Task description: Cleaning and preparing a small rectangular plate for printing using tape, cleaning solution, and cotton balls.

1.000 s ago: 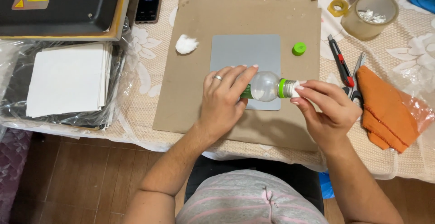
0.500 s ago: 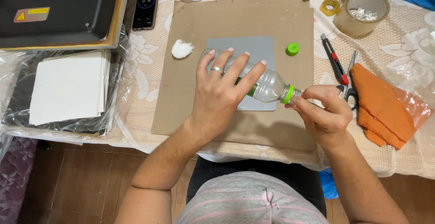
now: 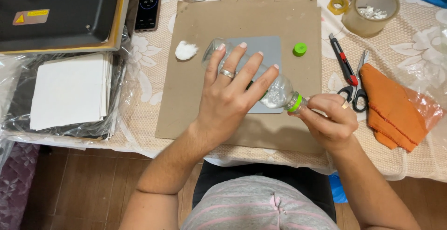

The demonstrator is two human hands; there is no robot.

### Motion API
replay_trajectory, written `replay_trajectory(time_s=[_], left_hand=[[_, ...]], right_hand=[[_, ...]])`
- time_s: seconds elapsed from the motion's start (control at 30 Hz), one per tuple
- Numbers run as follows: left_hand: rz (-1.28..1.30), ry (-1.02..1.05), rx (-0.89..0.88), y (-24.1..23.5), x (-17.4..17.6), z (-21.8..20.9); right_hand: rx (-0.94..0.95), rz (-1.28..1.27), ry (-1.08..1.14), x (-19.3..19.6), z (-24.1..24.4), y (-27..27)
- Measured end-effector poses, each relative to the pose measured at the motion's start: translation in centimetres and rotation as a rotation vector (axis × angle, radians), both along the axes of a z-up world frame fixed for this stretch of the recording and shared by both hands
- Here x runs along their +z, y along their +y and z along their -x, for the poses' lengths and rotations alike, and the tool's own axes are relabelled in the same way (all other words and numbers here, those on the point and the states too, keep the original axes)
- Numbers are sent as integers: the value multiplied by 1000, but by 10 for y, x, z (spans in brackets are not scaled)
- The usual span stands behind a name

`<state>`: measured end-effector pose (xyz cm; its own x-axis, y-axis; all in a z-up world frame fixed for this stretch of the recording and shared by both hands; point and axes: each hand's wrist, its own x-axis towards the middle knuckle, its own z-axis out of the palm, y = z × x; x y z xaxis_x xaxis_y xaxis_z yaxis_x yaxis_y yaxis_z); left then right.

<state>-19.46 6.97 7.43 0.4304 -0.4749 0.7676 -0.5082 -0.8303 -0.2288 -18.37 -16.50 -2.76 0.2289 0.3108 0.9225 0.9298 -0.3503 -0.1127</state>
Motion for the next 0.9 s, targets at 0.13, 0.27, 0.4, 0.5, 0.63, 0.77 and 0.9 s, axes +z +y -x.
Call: replay_trajectory(time_s=[0.13,0.27,0.4,0.5,0.63,0.77,0.9], left_hand=[[32,71,-40,1,0,-1],[125,334,-26,8,-36,-2],[465,803,-142,2,-71,1],[642,918,-242,-4,-77,3],[722,998,-299,-2,-78,5],[753,1040,-322,-1,-76,9],[794,1121,-312,-1,-72,12]], right_hand=[[4,4,-9,4,0,-2],[-35,203,244,41,11,-17],[-17,358,461,83,9,-20],[24,382,606,103,3,-19],[104,125,978,109,0,-15],[225,-174,1303,73,-5,-20],[330,-511,1529,42,-12,-28]])
